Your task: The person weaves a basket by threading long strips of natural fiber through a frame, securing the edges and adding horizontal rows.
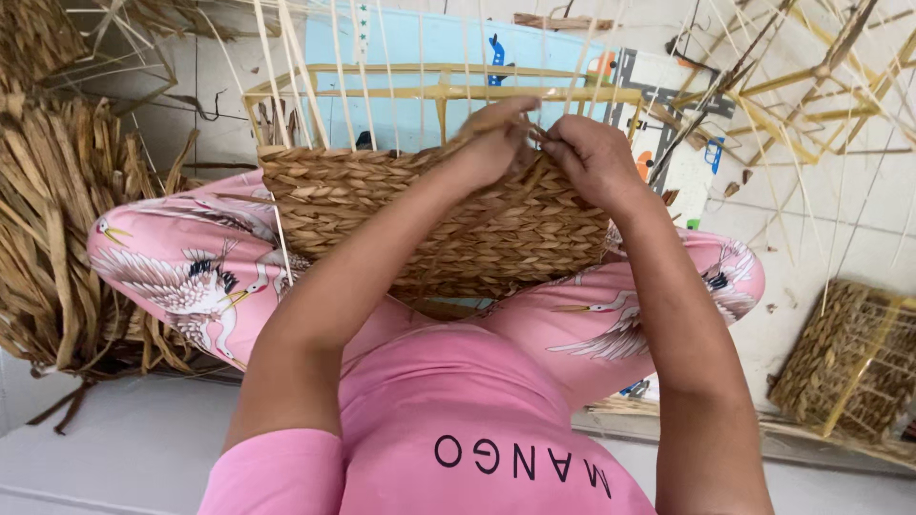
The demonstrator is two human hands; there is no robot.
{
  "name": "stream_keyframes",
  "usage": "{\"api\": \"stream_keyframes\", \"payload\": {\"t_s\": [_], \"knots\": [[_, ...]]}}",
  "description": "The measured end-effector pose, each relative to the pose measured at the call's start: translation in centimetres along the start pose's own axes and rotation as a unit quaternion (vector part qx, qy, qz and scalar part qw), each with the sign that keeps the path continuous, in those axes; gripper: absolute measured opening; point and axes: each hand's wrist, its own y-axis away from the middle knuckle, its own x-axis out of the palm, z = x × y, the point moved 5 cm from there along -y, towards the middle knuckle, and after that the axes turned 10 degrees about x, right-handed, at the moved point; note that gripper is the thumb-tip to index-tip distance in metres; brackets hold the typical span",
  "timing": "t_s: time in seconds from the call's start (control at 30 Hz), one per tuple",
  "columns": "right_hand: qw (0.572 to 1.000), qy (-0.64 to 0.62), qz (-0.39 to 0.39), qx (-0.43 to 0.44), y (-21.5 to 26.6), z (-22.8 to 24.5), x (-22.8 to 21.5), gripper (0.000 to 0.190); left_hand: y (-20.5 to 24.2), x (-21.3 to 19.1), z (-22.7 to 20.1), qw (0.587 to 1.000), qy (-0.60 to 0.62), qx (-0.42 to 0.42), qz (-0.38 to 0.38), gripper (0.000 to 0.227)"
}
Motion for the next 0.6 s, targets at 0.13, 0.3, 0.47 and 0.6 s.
{"api": "stream_keyframes", "payload": {"t_s": [0.13, 0.3, 0.47, 0.6], "knots": [[0.995, -0.046, 0.004, -0.088, 1.0, 0.6, -0.6, 0.012, -0.2, -1.0, -3.3, 0.929, -0.023, 0.343, -0.135, 0.014], [0.984, -0.177, -0.002, 0.032, -0.6, 1.2, -0.1, 0.016, 2.0, 0.8, 1.5, 0.946, 0.304, 0.058, -0.092, 0.024], [0.993, 0.084, 0.066, 0.04, -2.4, 2.0, 0.7, 0.013, 6.6, 4.4, 1.2, 0.919, 0.327, 0.212, -0.066, 0.033], [0.993, 0.081, 0.079, -0.043, -2.0, 2.0, 0.0, 0.01, 7.1, -0.9, -0.2, 0.838, -0.166, 0.46, -0.242, 0.036]]}}
